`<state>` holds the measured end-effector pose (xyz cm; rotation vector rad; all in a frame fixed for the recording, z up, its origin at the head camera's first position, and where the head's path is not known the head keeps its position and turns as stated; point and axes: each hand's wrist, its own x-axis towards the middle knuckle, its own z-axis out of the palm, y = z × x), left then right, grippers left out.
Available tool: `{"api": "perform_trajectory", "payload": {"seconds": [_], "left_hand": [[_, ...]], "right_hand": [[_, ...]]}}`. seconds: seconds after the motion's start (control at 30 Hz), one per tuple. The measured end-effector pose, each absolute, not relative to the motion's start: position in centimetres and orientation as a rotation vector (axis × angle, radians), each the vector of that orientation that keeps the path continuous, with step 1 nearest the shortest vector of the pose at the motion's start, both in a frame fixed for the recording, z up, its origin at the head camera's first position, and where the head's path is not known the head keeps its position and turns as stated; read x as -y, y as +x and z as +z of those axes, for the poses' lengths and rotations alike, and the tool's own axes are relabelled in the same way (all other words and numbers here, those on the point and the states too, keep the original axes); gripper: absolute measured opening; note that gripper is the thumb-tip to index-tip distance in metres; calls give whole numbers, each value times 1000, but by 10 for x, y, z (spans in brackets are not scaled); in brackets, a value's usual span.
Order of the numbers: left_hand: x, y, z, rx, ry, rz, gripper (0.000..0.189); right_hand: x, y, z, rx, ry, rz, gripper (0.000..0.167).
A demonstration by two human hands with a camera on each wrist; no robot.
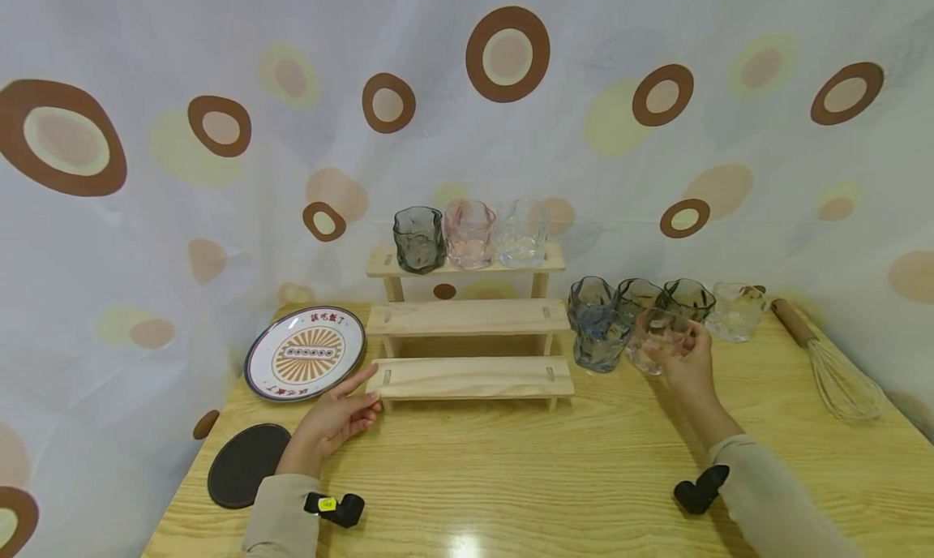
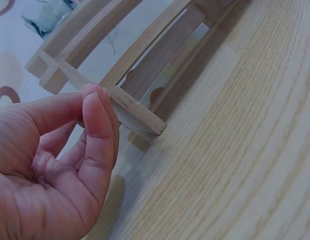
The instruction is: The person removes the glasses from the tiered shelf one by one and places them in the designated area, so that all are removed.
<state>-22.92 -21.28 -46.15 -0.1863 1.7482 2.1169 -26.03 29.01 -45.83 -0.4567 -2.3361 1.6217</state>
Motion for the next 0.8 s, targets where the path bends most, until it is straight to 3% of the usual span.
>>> {"api": "perform_trajectory", "payload": {"seconds": [0.8], "left_hand": [[211, -228, -457, -1755, -193, 2103, 63]], "right_hand": [[-290, -263, -463, 2337, -454, 1778, 87]]}}
